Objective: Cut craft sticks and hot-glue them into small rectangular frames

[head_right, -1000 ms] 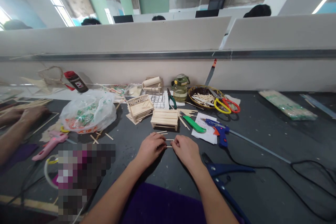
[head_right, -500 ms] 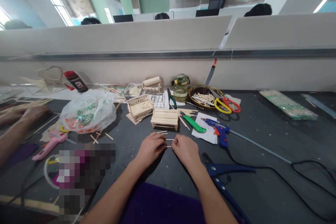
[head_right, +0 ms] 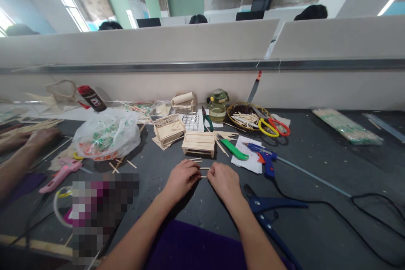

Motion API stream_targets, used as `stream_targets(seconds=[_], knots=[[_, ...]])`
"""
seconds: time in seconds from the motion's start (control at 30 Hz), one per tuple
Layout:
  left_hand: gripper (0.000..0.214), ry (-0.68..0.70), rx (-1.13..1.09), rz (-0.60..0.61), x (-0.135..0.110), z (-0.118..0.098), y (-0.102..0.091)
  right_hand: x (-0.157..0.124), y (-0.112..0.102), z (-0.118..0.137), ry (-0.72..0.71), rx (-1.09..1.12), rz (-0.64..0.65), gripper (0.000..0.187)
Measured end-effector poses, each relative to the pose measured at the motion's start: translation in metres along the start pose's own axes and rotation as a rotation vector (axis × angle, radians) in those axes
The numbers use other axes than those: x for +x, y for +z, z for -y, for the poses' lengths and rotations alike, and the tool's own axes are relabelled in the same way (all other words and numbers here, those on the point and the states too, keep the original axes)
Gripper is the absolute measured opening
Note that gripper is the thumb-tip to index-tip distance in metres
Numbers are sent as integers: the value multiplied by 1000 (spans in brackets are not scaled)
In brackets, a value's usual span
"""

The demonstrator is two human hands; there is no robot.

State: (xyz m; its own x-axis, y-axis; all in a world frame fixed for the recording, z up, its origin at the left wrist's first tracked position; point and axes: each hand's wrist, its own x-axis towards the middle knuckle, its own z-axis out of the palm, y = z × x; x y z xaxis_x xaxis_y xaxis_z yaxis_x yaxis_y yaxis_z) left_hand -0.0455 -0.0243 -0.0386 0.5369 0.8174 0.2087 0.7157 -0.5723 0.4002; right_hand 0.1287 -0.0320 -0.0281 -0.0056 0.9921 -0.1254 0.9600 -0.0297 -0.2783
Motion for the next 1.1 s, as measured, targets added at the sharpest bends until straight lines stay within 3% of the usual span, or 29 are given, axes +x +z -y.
stream_targets(seconds=[0.33,0.7,1.1], knots=[[8,1,15,8,0,-1,-1,0,-1,-1,0,30,12,18],[7,0,-2,-1,0,-2,-2,1,-9,-14,10,235,9,20],[13,-46,-104,-70,-2,-2,-9,1,-4,-14,-20,227,-10,19]])
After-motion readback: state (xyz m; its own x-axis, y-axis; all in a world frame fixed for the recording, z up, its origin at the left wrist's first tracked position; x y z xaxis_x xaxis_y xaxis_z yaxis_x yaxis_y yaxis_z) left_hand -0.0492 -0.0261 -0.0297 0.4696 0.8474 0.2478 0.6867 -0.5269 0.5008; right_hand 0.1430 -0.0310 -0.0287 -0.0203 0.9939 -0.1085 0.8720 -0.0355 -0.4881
